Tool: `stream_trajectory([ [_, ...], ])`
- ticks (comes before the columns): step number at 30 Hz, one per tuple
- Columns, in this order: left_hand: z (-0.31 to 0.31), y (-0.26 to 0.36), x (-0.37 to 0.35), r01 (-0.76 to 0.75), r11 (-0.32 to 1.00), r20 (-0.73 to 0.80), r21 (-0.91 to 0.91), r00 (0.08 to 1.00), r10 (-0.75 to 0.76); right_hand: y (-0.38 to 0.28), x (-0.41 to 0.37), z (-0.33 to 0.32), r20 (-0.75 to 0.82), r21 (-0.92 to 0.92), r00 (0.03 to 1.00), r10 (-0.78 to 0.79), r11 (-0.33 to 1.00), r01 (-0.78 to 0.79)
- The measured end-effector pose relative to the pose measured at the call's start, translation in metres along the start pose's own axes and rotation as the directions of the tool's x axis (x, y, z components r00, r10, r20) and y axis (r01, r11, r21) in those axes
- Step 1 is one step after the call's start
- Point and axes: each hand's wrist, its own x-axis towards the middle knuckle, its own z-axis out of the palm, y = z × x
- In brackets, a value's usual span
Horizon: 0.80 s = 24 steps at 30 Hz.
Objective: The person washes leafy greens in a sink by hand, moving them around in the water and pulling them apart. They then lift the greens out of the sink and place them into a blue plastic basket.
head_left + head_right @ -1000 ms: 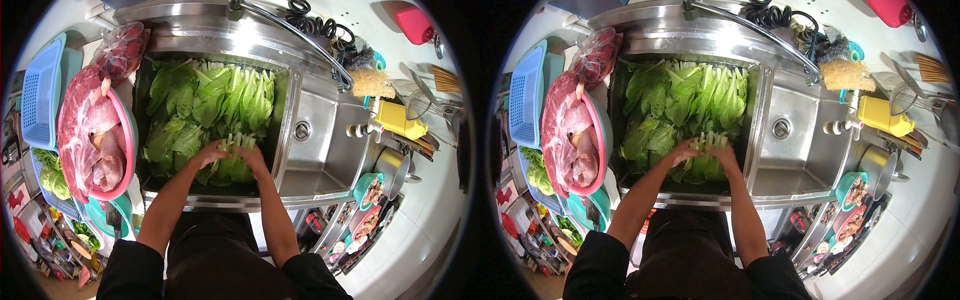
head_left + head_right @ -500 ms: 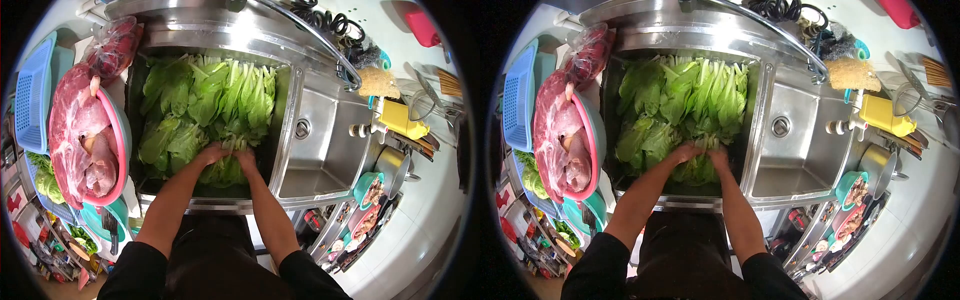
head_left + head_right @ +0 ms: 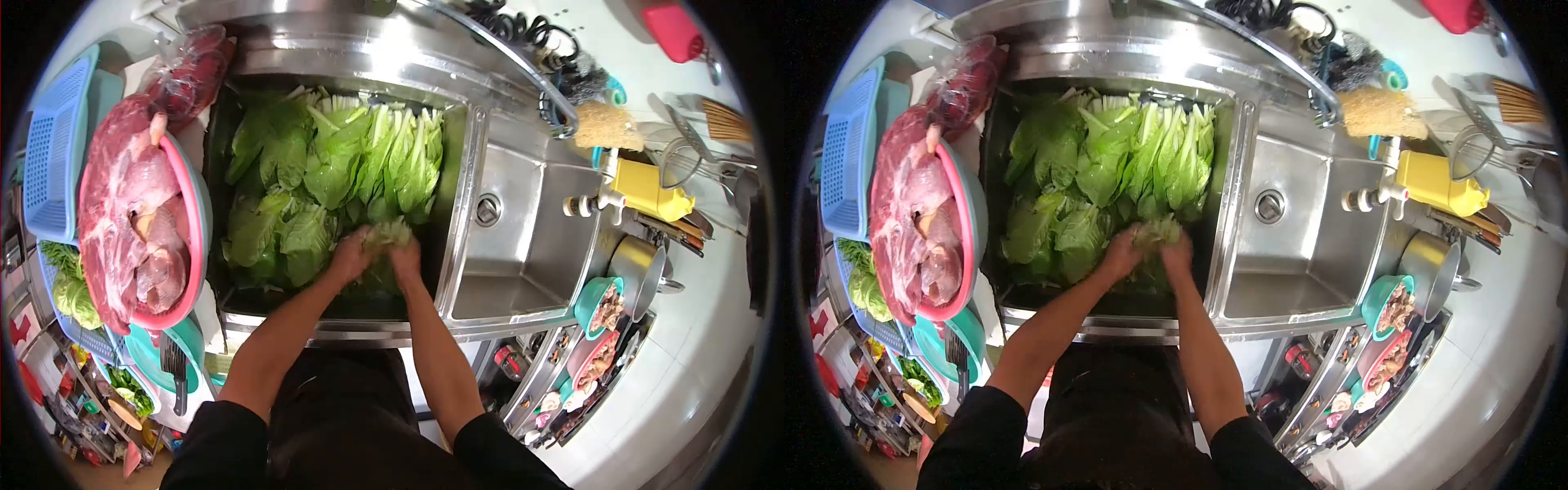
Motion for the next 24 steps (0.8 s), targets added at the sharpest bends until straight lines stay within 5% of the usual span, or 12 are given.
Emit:
stream_trajectory([
  [4, -0.018, 0.07, -0.053, -0.273, 0.954, -0.145, -0.125, 0.956, 0.255, -0.064, -0.061, -0.053, 0.11, 0.472, 0.99, -0.082, 0.881, 0.021],
  [6, -0.039, 0.123, -0.084, -0.305, 0.934, -0.133, -0.188, 0.95, 0.283, -0.105, -0.089, -0.082, 0.17, 0.632, 0.939, -0.298, 0.764, 0.128],
  [13, -0.107, 0.285, -0.161, -0.474, 0.88, -0.245, -0.013, 0.855, 0.457, -0.238, -0.143, -0.154, 0.119, 0.512, 0.797, -0.592, 0.724, 0.461],
  [17, -0.131, 0.354, -0.204, -0.587, 0.795, -0.321, 0.151, 0.732, 0.601, -0.312, -0.185, -0.193, 0.13, 0.53, 0.76, -0.636, 0.693, 0.489],
  [21, -0.136, 0.4, -0.256, -0.748, 0.589, -0.33, 0.305, 0.497, 0.803, -0.35, -0.226, -0.222, -0.081, 0.36, 0.332, -0.94, 0.283, 0.889],
  [24, -0.129, 0.391, -0.26, -0.807, 0.444, -0.323, 0.39, 0.332, 0.886, -0.354, -0.245, -0.227, -0.159, 0.283, 0.159, -0.974, 0.109, 0.953],
])
